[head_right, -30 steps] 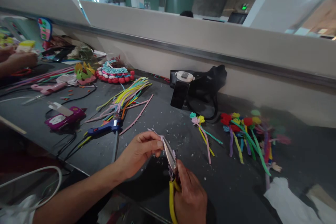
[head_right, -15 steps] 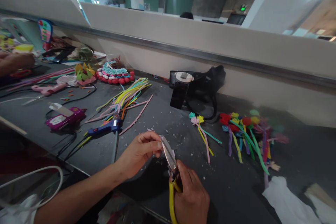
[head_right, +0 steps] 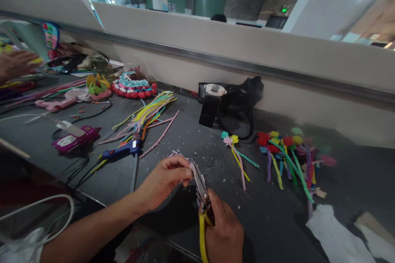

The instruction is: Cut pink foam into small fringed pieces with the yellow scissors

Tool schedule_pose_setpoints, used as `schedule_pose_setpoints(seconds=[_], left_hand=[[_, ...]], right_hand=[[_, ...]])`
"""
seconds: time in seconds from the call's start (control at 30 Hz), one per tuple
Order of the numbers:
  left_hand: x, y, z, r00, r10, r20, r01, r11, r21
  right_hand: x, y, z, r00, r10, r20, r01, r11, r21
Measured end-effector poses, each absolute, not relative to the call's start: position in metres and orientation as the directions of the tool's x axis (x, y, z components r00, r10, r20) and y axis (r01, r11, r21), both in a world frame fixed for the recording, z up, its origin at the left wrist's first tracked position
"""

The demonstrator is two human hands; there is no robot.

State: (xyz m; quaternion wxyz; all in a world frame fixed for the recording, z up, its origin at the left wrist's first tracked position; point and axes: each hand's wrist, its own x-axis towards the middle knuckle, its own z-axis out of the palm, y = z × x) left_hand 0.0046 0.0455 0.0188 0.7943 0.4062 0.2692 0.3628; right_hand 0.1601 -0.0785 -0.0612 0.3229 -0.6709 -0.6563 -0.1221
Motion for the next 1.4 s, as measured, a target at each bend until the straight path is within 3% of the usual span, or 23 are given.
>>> schedule_pose_setpoints(seconds=[0.2, 0.53, 0.87, 1.13, 1.4], left_hand=[[0.004, 0.046, 0.021, 0.589, 0.796, -0.139, -0.377, 0.423, 0.824], [0.004, 0.046, 0.020, 0.607, 0.783, -0.134, -0.385, 0.438, 0.812], [0.003, 0.046, 0.025, 0.609, 0.780, -0.147, -0.398, 0.460, 0.794], [0.003, 0.044, 0.028, 0.615, 0.777, -0.133, -0.410, 0.460, 0.788], [0.004, 0.044, 0.027, 0.593, 0.799, -0.104, -0.350, 0.372, 0.860]], right_hand=[[0.156, -0.075, -0.055, 0.192, 0.774, 0.603, 0.948, 0.013, -0.318], [0.159, -0.079, -0.057, 0.133, 0.833, 0.537, 0.951, 0.047, -0.307], [0.146, -0.072, -0.038, 0.183, 0.820, 0.542, 0.936, 0.024, -0.351], [0.138, -0.071, -0.033, 0.257, 0.852, 0.457, 0.833, 0.045, -0.552], [0.137, -0.068, -0.025, 0.334, 0.839, 0.429, 0.775, 0.014, -0.632]])
